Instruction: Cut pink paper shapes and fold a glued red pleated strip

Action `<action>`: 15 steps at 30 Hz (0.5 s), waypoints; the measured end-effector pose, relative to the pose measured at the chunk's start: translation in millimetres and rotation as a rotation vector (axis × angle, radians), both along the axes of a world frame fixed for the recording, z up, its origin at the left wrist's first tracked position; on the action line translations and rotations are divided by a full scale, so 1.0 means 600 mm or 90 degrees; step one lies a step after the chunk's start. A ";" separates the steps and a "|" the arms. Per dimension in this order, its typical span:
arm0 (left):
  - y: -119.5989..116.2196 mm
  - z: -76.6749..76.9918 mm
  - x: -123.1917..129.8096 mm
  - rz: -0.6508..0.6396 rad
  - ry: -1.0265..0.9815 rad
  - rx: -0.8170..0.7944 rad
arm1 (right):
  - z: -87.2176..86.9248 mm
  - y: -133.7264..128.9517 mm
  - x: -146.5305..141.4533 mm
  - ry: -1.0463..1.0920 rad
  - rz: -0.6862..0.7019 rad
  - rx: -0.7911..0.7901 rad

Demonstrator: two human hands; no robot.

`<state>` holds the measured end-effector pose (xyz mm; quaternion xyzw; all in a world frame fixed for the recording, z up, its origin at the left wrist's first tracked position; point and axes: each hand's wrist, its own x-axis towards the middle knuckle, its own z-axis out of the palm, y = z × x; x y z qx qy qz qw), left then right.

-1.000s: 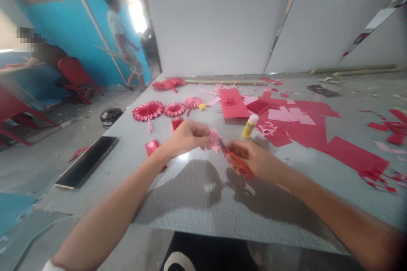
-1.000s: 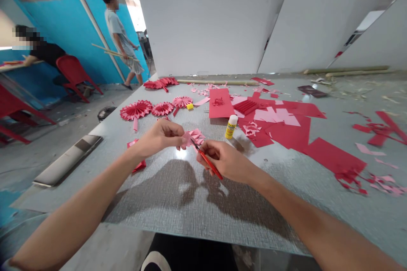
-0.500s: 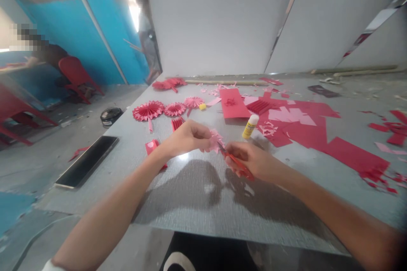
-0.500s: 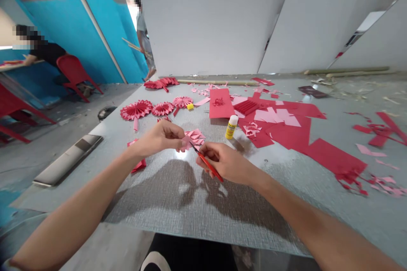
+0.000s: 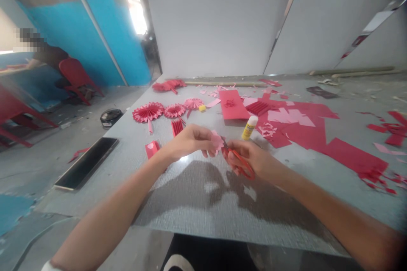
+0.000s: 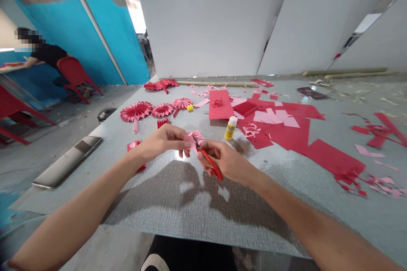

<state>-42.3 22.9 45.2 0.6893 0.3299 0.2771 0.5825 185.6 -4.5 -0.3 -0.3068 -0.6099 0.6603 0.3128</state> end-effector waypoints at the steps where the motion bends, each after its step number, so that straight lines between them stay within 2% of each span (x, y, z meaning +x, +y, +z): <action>1: -0.001 -0.002 0.002 -0.002 -0.002 -0.008 | 0.000 0.000 0.000 0.001 -0.001 0.003; 6: -0.003 -0.005 0.009 -0.019 -0.005 -0.031 | 0.001 -0.001 -0.001 0.004 0.011 0.023; 15: -0.007 -0.006 0.013 -0.017 -0.024 -0.012 | -0.002 0.000 -0.002 0.021 0.003 0.022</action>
